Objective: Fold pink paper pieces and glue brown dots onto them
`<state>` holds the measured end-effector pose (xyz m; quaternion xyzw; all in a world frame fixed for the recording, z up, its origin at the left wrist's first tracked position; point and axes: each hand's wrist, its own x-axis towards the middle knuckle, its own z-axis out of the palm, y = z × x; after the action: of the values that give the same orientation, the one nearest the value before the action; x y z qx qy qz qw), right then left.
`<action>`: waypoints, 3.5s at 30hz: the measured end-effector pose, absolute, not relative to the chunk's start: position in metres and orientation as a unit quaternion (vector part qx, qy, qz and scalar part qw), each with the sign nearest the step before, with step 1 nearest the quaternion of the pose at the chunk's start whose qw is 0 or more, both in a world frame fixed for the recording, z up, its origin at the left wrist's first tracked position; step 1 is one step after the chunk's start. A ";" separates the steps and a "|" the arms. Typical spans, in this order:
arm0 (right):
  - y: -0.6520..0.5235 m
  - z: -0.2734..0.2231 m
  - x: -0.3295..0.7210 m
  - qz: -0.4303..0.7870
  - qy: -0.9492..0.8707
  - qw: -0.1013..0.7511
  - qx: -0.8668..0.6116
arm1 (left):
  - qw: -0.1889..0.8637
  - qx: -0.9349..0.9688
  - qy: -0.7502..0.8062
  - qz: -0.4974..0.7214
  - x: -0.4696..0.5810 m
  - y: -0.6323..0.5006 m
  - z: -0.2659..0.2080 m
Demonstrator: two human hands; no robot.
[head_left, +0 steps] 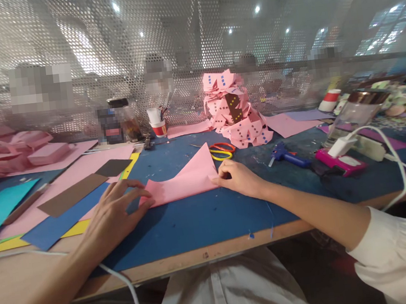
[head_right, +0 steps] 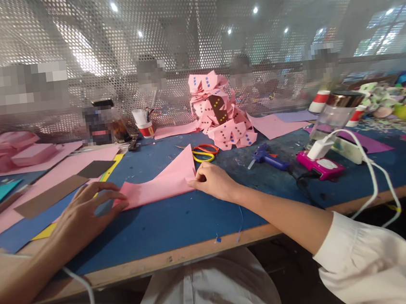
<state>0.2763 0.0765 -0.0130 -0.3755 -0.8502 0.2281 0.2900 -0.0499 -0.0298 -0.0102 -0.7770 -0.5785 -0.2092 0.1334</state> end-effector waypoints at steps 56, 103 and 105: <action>0.080 -0.021 0.278 0.201 -0.854 0.304 -0.372 | 0.076 -0.859 -0.480 -0.162 -0.039 -0.036 -0.011; 0.075 -0.016 0.278 0.110 -0.864 0.323 -0.369 | 0.082 -0.877 -0.454 -0.133 -0.031 -0.040 -0.003; 0.067 -0.007 0.274 0.029 -0.868 0.361 -0.340 | 0.083 -0.879 -0.449 -0.135 -0.032 -0.040 -0.004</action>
<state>0.2735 0.0671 -0.0067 -0.3403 -0.8677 0.0295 0.3611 -0.0324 -0.0396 -0.0043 -0.8792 -0.4494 -0.1348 0.0828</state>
